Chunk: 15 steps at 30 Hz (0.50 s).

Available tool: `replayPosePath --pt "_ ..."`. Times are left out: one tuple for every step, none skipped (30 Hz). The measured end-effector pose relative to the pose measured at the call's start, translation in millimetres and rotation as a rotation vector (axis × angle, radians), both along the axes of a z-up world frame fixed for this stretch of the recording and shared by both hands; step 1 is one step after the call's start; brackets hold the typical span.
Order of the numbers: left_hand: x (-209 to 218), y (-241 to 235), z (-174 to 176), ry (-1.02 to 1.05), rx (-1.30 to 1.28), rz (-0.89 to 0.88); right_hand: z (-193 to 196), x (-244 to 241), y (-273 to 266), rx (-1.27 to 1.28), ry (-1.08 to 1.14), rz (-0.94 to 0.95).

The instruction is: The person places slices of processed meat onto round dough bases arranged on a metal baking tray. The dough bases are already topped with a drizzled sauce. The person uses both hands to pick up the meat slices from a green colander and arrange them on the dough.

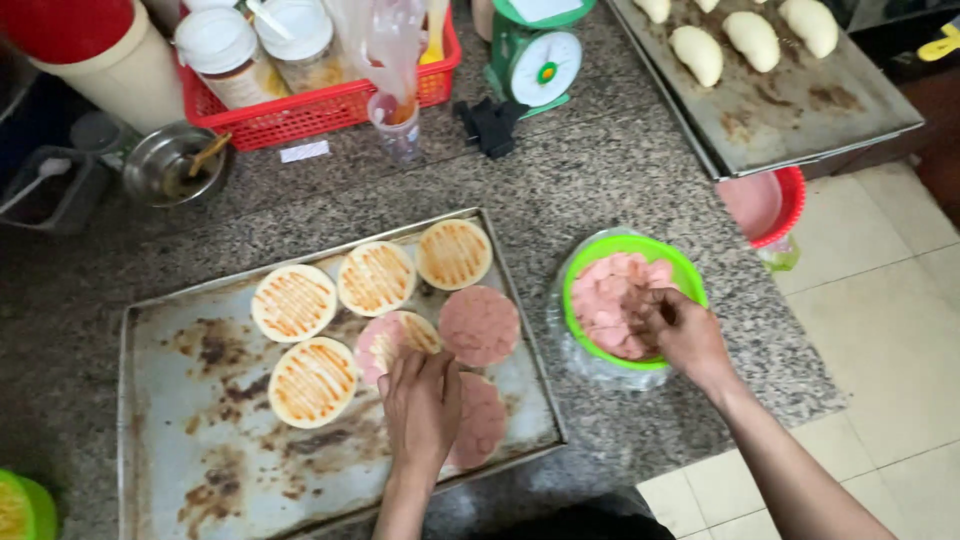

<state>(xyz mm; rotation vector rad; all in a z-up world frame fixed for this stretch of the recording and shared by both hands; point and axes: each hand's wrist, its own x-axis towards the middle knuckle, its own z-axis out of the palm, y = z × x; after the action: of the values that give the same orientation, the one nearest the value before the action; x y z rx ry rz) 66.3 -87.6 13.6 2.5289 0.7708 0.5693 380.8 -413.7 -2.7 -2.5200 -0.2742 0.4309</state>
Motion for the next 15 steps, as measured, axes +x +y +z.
replayPosePath --pt "7 -10 8 -0.001 0.001 0.003 11 7 -8 0.001 -0.001 0.003" --pt "13 -21 15 -0.020 -0.017 -0.018 22 14 -15 -0.016 -0.081 0.167" --pt "19 -30 22 -0.039 -0.032 -0.033 31 21 -21 -0.030 -0.162 0.336" --pt "26 -40 24 -0.040 -0.027 -0.025 31 27 -23 -0.025 -0.164 0.344" --pt "32 -50 25 -0.010 0.010 -0.037 31 31 -25 -0.063 -0.205 0.518" --pt "38 -58 26 0.020 0.048 -0.049 30 36 -26 -0.101 -0.247 0.693" --pt "42 -67 26 0.025 0.050 -0.037 33 38 -19 -0.095 -0.245 0.704" --pt "46 -76 25 0.030 0.053 -0.042 36 40 -12 -0.237 -0.216 0.822" --pt "49 -86 23 0.034 0.054 -0.044 38 41 -5 -0.383 -0.189 0.939" --pt "51 -92 26 0.037 0.056 -0.030 27 50 -7 -0.379 -0.190 0.953" --pt "51 -100 28 0.050 0.032 -0.036 15 58 -9 -0.355 -0.289 1.028" --pt "51 -106 30 0.062 0.008 -0.042 3 65 -9 -0.328 -0.389 1.100" --pt "50 -112 31 0.067 0.007 -0.025 8 65 -8 -0.323 -0.388 1.118" --pt "49 -118 32 0.056 -0.028 -0.007 13 65 -7 -0.371 -0.338 1.125" --pt "48 -122 34 0.042 -0.058 0.007 18 64 -4 -0.417 -0.292 1.126"
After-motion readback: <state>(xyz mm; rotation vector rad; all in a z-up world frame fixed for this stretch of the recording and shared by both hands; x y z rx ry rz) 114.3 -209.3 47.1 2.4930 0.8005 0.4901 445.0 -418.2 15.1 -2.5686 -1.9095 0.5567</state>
